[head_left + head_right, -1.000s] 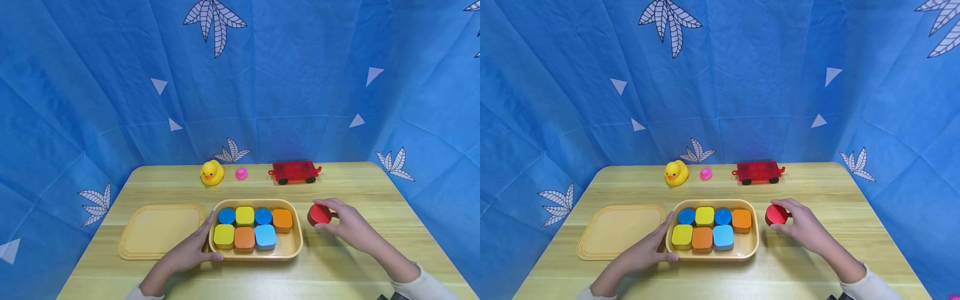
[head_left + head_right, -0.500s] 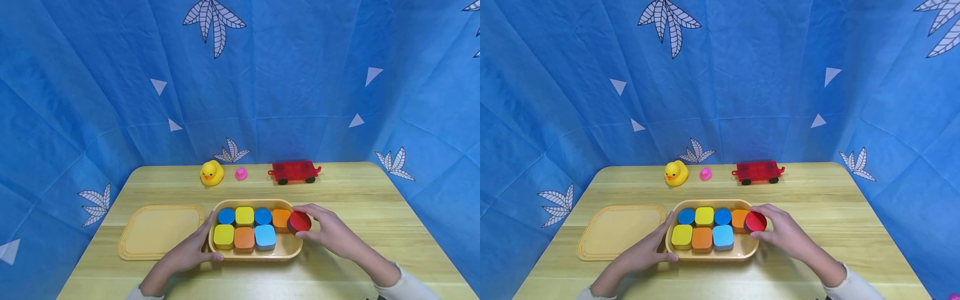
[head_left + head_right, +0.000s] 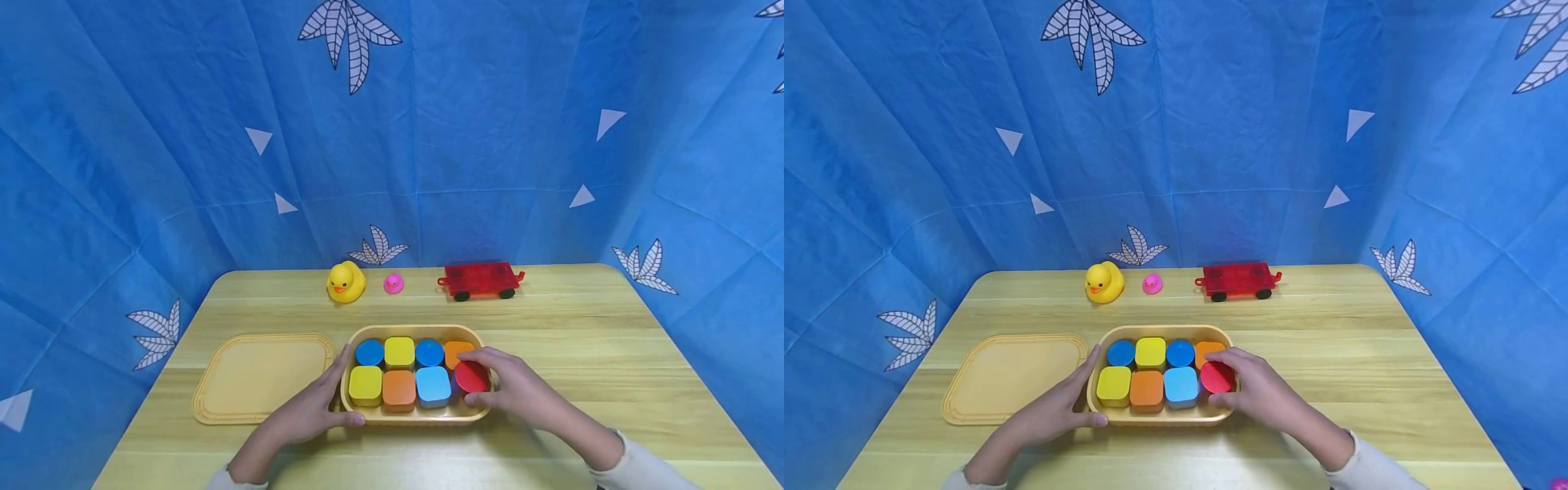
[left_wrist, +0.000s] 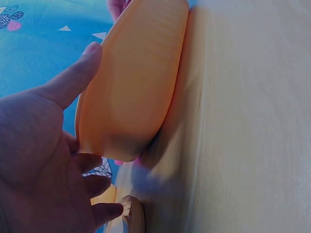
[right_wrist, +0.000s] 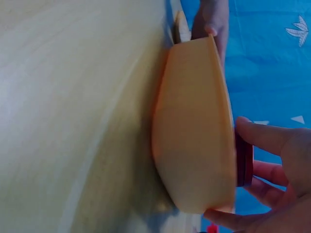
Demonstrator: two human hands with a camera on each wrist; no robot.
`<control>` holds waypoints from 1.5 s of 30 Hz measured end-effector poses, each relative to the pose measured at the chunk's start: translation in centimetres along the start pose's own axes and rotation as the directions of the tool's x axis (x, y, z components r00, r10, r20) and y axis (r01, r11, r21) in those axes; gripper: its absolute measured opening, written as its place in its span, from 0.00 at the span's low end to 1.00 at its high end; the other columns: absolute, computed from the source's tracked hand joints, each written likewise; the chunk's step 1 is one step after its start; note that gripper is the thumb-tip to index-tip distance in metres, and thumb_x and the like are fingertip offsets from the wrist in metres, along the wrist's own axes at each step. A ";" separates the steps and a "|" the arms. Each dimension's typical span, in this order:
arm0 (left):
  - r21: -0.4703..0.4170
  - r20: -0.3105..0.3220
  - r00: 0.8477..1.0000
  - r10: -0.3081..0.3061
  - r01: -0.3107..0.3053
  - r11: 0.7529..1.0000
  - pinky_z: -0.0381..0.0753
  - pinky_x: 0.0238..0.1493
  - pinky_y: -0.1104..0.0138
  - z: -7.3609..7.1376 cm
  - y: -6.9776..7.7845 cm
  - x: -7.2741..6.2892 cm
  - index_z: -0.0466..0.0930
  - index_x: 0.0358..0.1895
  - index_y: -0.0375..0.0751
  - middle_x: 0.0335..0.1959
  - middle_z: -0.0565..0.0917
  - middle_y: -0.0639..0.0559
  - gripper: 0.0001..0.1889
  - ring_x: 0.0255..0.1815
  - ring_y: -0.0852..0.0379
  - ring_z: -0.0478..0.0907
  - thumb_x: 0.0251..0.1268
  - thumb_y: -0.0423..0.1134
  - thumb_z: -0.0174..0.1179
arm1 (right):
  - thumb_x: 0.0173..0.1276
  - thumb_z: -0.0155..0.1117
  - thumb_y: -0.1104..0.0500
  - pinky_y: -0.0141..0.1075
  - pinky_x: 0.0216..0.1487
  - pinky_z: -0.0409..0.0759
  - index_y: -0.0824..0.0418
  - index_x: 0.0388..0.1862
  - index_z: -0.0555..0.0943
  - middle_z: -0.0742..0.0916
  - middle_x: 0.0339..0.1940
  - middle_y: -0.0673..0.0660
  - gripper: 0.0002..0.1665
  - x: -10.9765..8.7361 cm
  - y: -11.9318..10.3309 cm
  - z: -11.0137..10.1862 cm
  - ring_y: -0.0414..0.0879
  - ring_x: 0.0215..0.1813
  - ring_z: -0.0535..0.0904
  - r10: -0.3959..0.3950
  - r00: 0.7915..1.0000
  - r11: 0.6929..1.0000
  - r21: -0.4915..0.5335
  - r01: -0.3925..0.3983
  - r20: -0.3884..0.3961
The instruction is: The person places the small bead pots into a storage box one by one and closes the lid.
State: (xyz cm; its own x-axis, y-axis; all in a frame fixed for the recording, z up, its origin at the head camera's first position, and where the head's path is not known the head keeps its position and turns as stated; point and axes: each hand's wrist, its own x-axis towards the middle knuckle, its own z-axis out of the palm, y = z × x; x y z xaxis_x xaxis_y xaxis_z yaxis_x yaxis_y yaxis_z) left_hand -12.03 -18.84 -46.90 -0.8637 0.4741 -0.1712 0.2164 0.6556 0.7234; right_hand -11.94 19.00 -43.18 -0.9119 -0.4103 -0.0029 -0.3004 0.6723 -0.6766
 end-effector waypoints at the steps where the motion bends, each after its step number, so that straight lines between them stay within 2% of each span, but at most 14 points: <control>1: 0.000 0.001 1.000 -0.002 0.002 1.000 0.52 0.79 0.39 0.0 0.0 0.0 0.26 0.85 0.56 0.86 0.37 0.48 0.64 0.84 0.37 0.43 0.61 0.62 0.70 | 0.58 0.83 0.55 0.47 0.56 0.85 0.58 0.68 0.80 0.84 0.62 0.55 0.39 0.1 0.0 0.2 0.53 0.59 0.80 0.001 1.000 1.000 -0.002 -0.001 0.007; 7: -0.001 0.005 1.000 -0.007 0.007 1.000 0.52 0.79 0.40 -0.1 0.0 0.0 0.26 0.84 0.57 0.86 0.37 0.49 0.64 0.84 0.38 0.43 0.62 0.61 0.70 | 0.55 0.84 0.56 0.56 0.62 0.81 0.60 0.67 0.80 0.84 0.64 0.57 0.39 0.4 0.4 0.8 0.58 0.64 0.78 0.010 1.000 1.000 -0.001 -0.009 0.023; 19: -0.003 0.007 1.000 -0.002 0.002 1.000 0.52 0.79 0.40 0.0 -0.1 -0.1 0.25 0.84 0.56 0.86 0.37 0.49 0.64 0.84 0.37 0.43 0.61 0.62 0.69 | 0.50 0.87 0.54 0.55 0.61 0.82 0.56 0.64 0.83 0.85 0.61 0.54 0.40 0.5 0.1 1.0 0.57 0.62 0.79 0.049 0.998 0.998 -0.035 -0.048 0.032; 29: 0.004 0.002 1.000 -0.003 0.003 1.000 0.52 0.79 0.40 0.0 0.1 -0.1 0.28 0.85 0.52 0.86 0.38 0.48 0.64 0.84 0.38 0.44 0.61 0.62 0.70 | 0.52 0.86 0.53 0.58 0.66 0.78 0.58 0.64 0.83 0.86 0.61 0.54 0.39 0.5 0.2 1.1 0.59 0.65 0.79 0.005 1.000 0.998 -0.060 -0.004 0.015; 34: 0.000 0.007 1.000 -0.008 0.008 1.000 0.51 0.80 0.41 0.0 0.1 -0.1 0.27 0.85 0.53 0.86 0.38 0.50 0.64 0.85 0.39 0.43 0.61 0.62 0.70 | 0.53 0.86 0.56 0.57 0.65 0.79 0.59 0.65 0.82 0.85 0.62 0.54 0.39 0.4 0.2 1.2 0.58 0.65 0.79 0.020 1.000 0.998 -0.060 -0.020 0.009; 37: -0.004 0.007 1.000 -0.003 0.003 1.000 0.51 0.79 0.40 0.0 0.1 -0.1 0.27 0.85 0.53 0.86 0.37 0.49 0.64 0.85 0.38 0.43 0.61 0.62 0.70 | 0.53 0.86 0.56 0.55 0.64 0.80 0.59 0.65 0.82 0.85 0.61 0.54 0.39 0.2 -0.2 1.1 0.57 0.64 0.79 0.041 0.999 0.996 -0.075 -0.042 -0.014; 40: -0.001 0.006 1.000 0.000 0.000 1.000 0.52 0.79 0.39 0.0 0.1 0.0 0.27 0.85 0.53 0.86 0.38 0.49 0.64 0.84 0.37 0.44 0.61 0.62 0.70 | 0.53 0.85 0.57 0.57 0.63 0.80 0.59 0.64 0.82 0.86 0.59 0.54 0.38 -0.1 -0.8 0.9 0.56 0.62 0.79 0.026 0.997 0.993 -0.116 -0.034 -0.070; 45: 0.036 0.010 1.000 -0.011 0.010 0.999 0.53 0.79 0.40 -0.2 0.2 0.0 0.28 0.85 0.53 0.86 0.38 0.48 0.64 0.84 0.37 0.45 0.61 0.64 0.69 | 0.56 0.84 0.57 0.73 0.69 0.63 0.58 0.66 0.81 0.85 0.62 0.57 0.38 -0.4 -2.2 0.8 0.61 0.68 0.75 -0.008 0.986 0.980 -0.198 -0.025 -0.165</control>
State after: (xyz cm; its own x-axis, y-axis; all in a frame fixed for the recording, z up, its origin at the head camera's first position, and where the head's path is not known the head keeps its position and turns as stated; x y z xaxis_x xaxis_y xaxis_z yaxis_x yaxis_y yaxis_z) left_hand -12.12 -18.86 -46.62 -0.8613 0.4730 -0.1857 0.2237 0.6811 0.6971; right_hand -10.70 17.21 -42.24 -0.9430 -0.3088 0.1242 -0.3271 0.7907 -0.5174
